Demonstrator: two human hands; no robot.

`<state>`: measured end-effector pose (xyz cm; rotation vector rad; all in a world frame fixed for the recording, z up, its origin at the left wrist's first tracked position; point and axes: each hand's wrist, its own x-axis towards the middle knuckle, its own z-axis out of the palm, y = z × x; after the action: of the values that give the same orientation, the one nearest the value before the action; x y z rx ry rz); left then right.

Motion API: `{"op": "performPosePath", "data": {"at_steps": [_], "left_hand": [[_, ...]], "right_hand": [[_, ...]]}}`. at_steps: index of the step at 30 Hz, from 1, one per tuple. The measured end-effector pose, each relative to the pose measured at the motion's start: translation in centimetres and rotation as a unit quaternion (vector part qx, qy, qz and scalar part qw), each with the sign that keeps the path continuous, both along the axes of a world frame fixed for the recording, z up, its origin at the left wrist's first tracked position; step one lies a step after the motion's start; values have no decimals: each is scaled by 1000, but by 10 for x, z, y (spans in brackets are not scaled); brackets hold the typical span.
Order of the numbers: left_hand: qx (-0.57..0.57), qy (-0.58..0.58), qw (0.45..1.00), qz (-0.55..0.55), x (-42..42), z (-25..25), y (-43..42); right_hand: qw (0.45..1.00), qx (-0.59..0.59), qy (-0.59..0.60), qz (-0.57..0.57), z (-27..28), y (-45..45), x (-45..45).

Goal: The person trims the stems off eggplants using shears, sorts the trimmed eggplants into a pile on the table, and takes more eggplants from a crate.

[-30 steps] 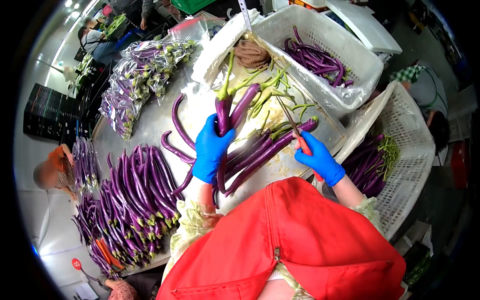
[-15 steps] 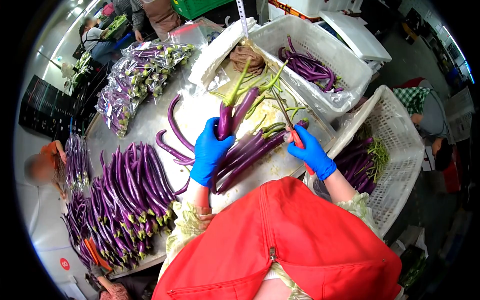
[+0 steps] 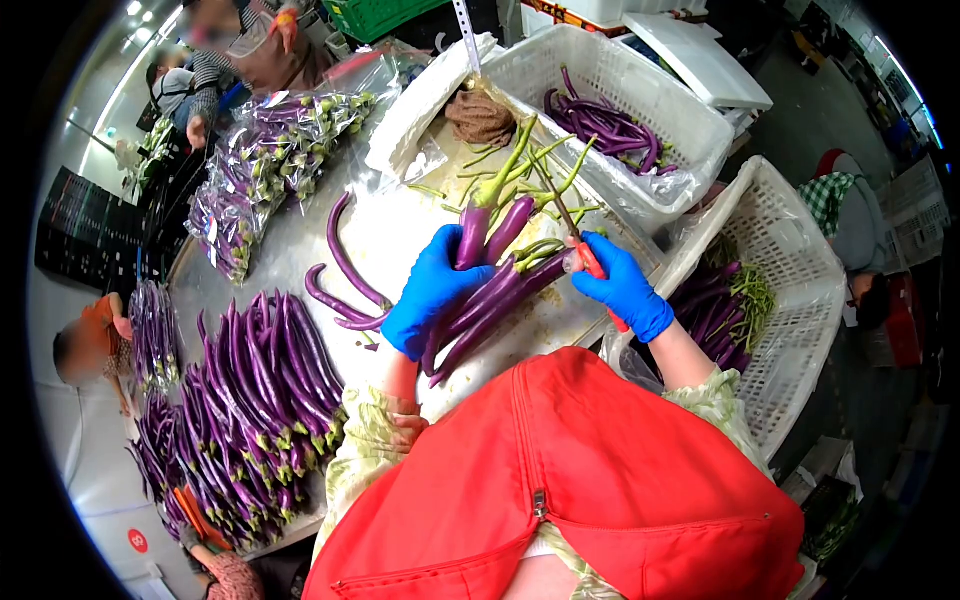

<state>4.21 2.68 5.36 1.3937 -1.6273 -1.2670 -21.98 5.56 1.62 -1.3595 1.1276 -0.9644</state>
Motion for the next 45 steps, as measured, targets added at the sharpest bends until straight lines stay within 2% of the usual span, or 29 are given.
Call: {"op": "performPosePath", "data": {"at_steps": [3,6,8,11,14,17,19,21,26,30,33,36,39,42,45], "left_hand": [[9,12,1000,-25,-6,4,-7],[66,105,992,-33,-11,8,-6],[84,111,990,-32,-10,12,-6],[115,146,982,-20,-8,16,-3],[118,179,977,-7,2,8,-6],[99,180,979,-9,9,5,-7],[109,170,979,-23,10,16,-4],[178,203,961,-66,10,26,1],[267,241,922,-146,4,20,4],[315,240,904,-162,0,16,6],[336,244,895,-163,1,20,6],[348,235,894,-158,3,15,4],[364,242,885,-164,2,12,1],[370,237,886,-147,2,7,0],[365,232,890,-147,4,6,0]], "right_hand": [[999,-24,18,-13,-3,-1,-2],[997,-46,58,-13,1,-1,-8],[995,-46,91,-10,0,-1,-14],[994,-72,74,-28,-7,5,-18],[990,-58,125,-39,-3,11,-25],[994,-12,92,-50,-10,12,-37],[988,-80,127,-30,-18,6,-47],[970,-172,174,5,-13,-1,-51],[952,-239,170,90,6,-14,-39],[956,-243,128,107,7,-26,-29],[951,-249,151,106,4,-29,-31],[956,-147,228,111,13,-25,-35],[958,-178,210,80,-3,-21,-35],[964,-114,230,75,-9,-16,-36],[965,-184,182,39,-22,-15,-32]]}}
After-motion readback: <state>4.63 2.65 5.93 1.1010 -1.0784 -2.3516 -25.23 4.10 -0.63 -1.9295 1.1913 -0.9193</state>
